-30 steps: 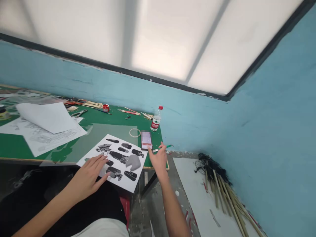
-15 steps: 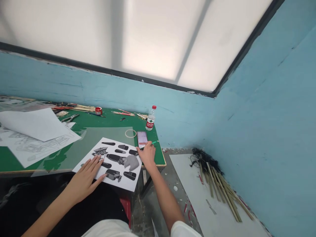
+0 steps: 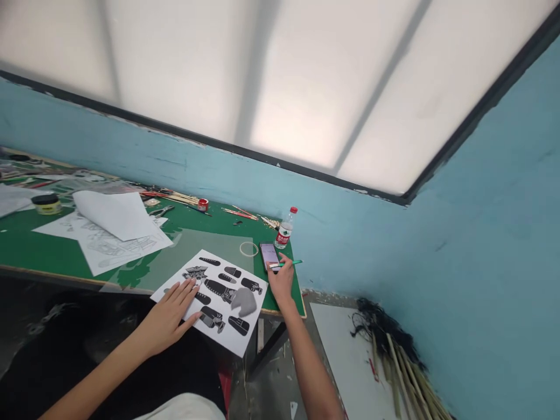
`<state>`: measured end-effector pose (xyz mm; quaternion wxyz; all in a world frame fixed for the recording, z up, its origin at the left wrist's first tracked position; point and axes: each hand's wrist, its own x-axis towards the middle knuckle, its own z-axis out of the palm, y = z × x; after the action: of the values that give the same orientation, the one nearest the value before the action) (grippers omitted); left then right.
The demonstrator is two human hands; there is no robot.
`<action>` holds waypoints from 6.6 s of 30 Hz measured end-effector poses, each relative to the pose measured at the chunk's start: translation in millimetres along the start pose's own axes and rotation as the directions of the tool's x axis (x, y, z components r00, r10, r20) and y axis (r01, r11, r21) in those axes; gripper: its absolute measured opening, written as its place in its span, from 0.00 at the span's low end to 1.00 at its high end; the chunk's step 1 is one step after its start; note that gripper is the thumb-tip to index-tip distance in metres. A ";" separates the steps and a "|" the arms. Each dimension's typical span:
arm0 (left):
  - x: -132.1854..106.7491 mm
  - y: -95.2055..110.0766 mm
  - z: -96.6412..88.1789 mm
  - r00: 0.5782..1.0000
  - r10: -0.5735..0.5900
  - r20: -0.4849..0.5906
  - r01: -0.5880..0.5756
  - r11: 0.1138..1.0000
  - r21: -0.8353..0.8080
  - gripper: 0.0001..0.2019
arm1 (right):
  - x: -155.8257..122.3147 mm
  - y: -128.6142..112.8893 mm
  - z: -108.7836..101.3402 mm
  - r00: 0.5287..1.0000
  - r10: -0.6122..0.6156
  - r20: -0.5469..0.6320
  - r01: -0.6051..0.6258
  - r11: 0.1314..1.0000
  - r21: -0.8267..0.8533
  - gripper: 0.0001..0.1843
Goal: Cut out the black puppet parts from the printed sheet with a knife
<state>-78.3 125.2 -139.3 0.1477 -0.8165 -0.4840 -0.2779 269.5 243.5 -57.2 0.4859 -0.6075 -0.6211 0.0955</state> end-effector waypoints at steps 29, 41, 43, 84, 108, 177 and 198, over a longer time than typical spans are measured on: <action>48.6 -27.1 -1.4 0.964 -0.005 0.266 0.002 1.000 0.010 0.30 | 36.6 -61.0 159.8 0.886 0.058 0.460 -0.339 0.759 0.556 0.22; 59.2 -26.1 -12.2 0.961 0.028 0.276 -0.052 0.996 0.078 0.29 | 31.0 -66.7 154.7 0.907 0.081 0.414 -0.295 0.824 0.484 0.20; 59.7 -25.3 -12.8 0.965 0.037 0.259 -0.063 0.994 0.094 0.30 | 29.9 -69.3 154.4 0.907 0.064 0.415 -0.282 0.826 0.489 0.23; 77.7 -60.3 -32.8 0.965 0.223 0.140 -0.198 0.965 -0.173 0.27 | 31.2 -83.5 135.4 0.756 -0.230 0.612 0.088 0.963 0.253 0.23; 62.2 -58.3 -37.6 0.962 -0.053 0.269 0.125 0.958 -0.257 0.36 | 39.5 -105.7 172.0 0.469 -0.596 0.651 0.422 0.799 0.428 0.16; 67.1 -59.4 -46.0 0.935 -0.100 0.340 0.195 0.947 -0.257 0.34 | 31.9 -107.7 167.9 0.401 -0.640 0.656 0.494 0.754 0.433 0.11; 69.1 -60.5 -45.0 0.938 -0.102 0.331 0.197 0.943 -0.270 0.34 | 33.8 -104.9 163.8 0.378 -0.640 0.669 0.482 0.753 0.447 0.08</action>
<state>-119.0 180.7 -63.6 -0.0777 -0.8234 -0.5149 -0.2255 89.3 323.8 -49.7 0.2132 -0.2048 -0.9253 0.2375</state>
